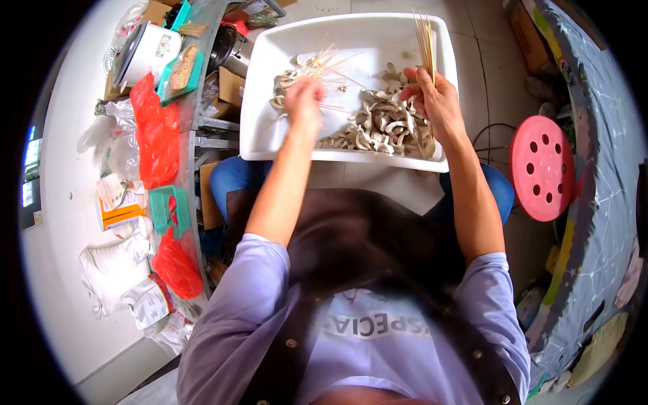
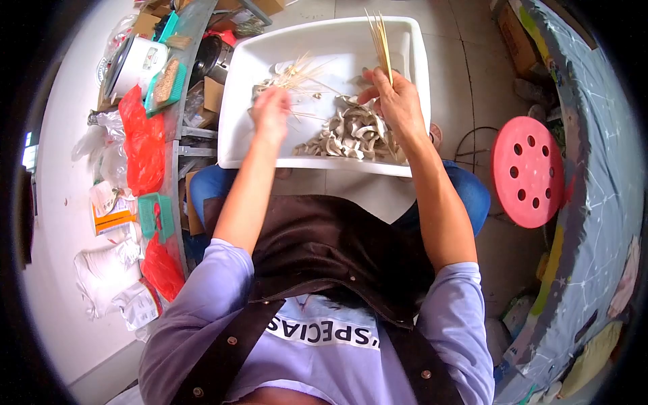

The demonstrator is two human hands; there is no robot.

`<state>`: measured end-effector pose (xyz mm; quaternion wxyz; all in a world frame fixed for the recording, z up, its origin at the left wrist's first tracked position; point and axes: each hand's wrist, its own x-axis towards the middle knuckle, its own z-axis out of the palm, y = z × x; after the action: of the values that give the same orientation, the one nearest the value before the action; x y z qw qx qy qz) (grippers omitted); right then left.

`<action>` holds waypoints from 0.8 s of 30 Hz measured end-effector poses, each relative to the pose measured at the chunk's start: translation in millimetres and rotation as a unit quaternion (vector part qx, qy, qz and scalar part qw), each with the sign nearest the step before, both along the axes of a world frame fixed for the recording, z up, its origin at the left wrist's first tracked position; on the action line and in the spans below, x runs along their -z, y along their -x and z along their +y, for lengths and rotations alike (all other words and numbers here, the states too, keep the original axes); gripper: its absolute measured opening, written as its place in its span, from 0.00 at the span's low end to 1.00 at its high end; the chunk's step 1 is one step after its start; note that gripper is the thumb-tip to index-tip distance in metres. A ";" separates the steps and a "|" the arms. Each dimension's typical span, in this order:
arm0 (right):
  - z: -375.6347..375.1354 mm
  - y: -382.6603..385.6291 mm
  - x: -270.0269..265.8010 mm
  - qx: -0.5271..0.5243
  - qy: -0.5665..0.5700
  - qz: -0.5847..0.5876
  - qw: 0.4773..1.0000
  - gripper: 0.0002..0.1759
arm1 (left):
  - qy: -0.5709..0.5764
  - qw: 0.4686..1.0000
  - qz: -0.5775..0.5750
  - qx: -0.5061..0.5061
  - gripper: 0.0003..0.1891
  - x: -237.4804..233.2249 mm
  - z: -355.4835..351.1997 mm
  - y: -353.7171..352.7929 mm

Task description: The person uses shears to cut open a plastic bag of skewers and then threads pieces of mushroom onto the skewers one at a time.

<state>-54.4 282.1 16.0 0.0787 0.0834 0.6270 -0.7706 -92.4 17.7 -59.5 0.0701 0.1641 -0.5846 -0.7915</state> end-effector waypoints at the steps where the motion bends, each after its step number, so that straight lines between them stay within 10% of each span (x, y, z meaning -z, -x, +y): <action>1: -0.6 1.1 0.4 -0.001 -0.002 0.001 1.000 0.22 | -0.001 0.999 -0.029 0.028 0.03 -8.7 30.5 -11.5; 3: -1.1 1.5 -1.1 0.033 0.016 -0.007 0.999 0.16 | 0.251 0.937 -0.097 0.220 0.04 9.1 55.1 -19.5; 5: 0.3 4.0 -1.1 0.059 0.024 -0.028 0.998 0.13 | 0.582 0.735 -0.118 0.326 0.11 34.4 68.2 -18.4; 10: 2.1 5.6 4.6 0.004 0.043 -0.061 0.997 0.10 | 0.680 0.634 -0.170 0.327 0.11 53.7 76.0 -9.9; 14: -0.3 3.4 3.4 -0.010 0.032 -0.058 0.998 0.11 | 0.584 0.744 -0.109 0.306 0.13 55.5 56.2 -9.9; 17: -2.9 0.6 -2.1 -0.029 0.019 -0.058 0.998 0.13 | 0.188 0.907 -0.212 0.312 0.16 1.2 47.2 -13.9; 20: -7.0 -2.2 1.1 -0.029 -0.002 -0.054 0.998 0.12 | -0.160 0.926 -0.155 0.306 0.17 -21.4 28.9 -23.6; 24: -10.6 -5.0 5.4 -0.100 0.012 -0.076 0.992 0.09 | -0.181 0.940 -0.071 0.280 0.15 -52.7 28.2 -38.8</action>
<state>-49.3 271.4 10.7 0.2039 0.0776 0.6148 -0.7579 -53.6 45.9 -6.8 -0.2267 0.0596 -0.4570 -0.8580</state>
